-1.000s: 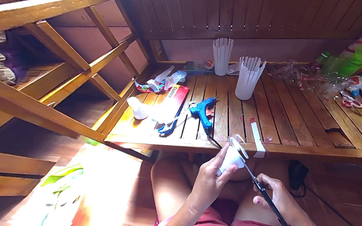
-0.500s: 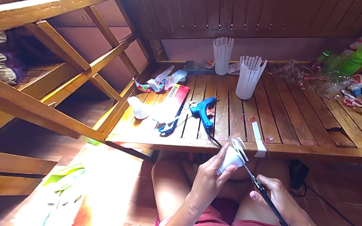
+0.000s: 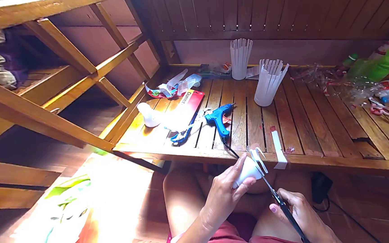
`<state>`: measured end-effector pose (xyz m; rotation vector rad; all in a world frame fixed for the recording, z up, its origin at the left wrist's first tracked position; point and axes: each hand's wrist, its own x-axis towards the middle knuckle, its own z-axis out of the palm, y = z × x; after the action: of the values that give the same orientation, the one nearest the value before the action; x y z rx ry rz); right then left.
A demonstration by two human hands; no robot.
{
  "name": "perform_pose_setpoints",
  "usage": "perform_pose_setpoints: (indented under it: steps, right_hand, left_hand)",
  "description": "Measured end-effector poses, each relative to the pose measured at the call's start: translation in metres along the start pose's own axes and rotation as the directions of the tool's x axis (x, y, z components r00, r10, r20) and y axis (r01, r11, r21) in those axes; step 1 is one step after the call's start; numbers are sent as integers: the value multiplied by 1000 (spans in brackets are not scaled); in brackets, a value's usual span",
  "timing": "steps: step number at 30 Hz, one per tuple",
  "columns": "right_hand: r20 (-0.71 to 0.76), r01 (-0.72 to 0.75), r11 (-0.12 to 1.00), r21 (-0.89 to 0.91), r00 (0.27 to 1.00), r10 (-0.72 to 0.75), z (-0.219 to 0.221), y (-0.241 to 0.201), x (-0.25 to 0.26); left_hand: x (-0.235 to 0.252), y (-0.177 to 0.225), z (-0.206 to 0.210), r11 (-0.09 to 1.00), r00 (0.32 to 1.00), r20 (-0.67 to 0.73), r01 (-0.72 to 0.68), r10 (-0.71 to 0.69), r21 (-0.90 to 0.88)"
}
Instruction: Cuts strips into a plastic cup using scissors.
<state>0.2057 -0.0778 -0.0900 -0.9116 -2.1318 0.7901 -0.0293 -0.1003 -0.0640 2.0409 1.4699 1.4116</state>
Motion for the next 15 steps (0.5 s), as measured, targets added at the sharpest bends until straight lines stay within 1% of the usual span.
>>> perform_pose_setpoints:
  steps: [15]
  right_hand:
    - [-20, 29, 999, 27, 999, -28, 1, 3, -2]
  left_hand:
    - [0, 1, 0, 1000, 1000, -12, -7, 7, -12]
